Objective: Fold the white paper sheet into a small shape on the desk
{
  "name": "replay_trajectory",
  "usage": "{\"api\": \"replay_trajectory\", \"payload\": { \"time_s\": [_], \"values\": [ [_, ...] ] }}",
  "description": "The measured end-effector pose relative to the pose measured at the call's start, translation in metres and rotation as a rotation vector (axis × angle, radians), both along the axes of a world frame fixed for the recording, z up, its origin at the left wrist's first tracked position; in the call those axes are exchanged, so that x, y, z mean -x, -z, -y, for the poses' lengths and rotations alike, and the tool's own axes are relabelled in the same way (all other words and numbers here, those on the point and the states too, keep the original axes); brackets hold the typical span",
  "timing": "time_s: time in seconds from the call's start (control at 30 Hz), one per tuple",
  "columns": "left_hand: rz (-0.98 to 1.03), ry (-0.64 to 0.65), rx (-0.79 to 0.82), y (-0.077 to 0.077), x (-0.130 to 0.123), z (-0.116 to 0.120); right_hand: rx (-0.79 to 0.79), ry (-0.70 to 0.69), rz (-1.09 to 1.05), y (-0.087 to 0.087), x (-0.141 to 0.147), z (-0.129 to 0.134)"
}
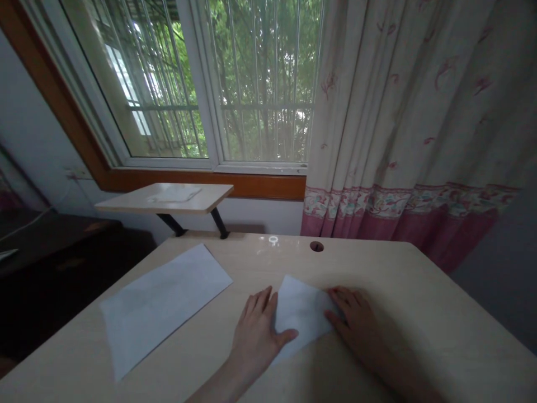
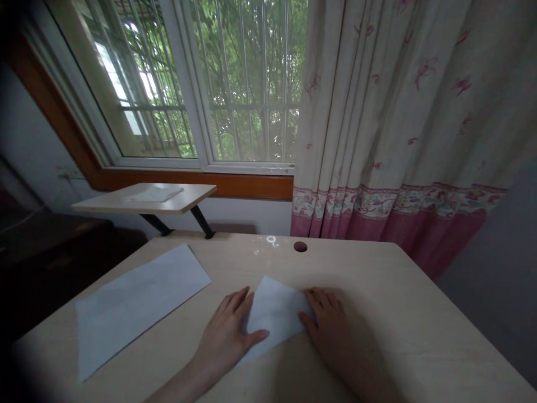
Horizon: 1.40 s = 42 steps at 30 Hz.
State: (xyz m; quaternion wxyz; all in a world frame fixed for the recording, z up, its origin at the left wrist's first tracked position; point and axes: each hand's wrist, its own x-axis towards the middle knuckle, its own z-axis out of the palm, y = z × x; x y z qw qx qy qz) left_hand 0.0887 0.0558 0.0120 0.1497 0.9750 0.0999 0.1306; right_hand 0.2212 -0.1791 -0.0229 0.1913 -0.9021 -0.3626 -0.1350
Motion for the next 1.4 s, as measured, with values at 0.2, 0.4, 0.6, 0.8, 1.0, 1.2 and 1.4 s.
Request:
{"api": "replay_trajectory", "payload": {
  "time_s": [0.2, 0.4, 0.6, 0.8, 1.0, 1.2, 1.4],
  "values": [
    [0.046, 0.063, -0.03, 0.006, 0.0, 0.001, -0.014, -0.021, -0.048, -0.007, 0.002, 0.002],
    [0.132, 0.151, -0.09, -0.007, 0.004, 0.004, -0.118, -0.074, -0.133, -0.011, 0.005, 0.002],
    [0.183, 0.344, 0.095, -0.011, 0.008, 0.007, -0.226, -0.138, -0.172, -0.015, 0.007, 0.003],
    [0.259, 0.396, 0.469, -0.012, 0.001, -0.004, -0.276, -0.148, -0.192, -0.022, 0.008, 0.004],
    [0.124, 0.331, 0.804, -0.027, -0.005, -0.017, -0.49, -0.088, -0.2, -0.025, 0.007, 0.011],
    [-0.071, 0.441, 1.044, -0.029, -0.005, -0.023, -0.735, -0.052, -0.398, -0.032, 0.013, 0.017],
    [-0.135, 0.572, 1.053, -0.033, -0.003, -0.025, -0.697, -0.068, -0.542, -0.033, 0.005, 0.018]
  ]
}}
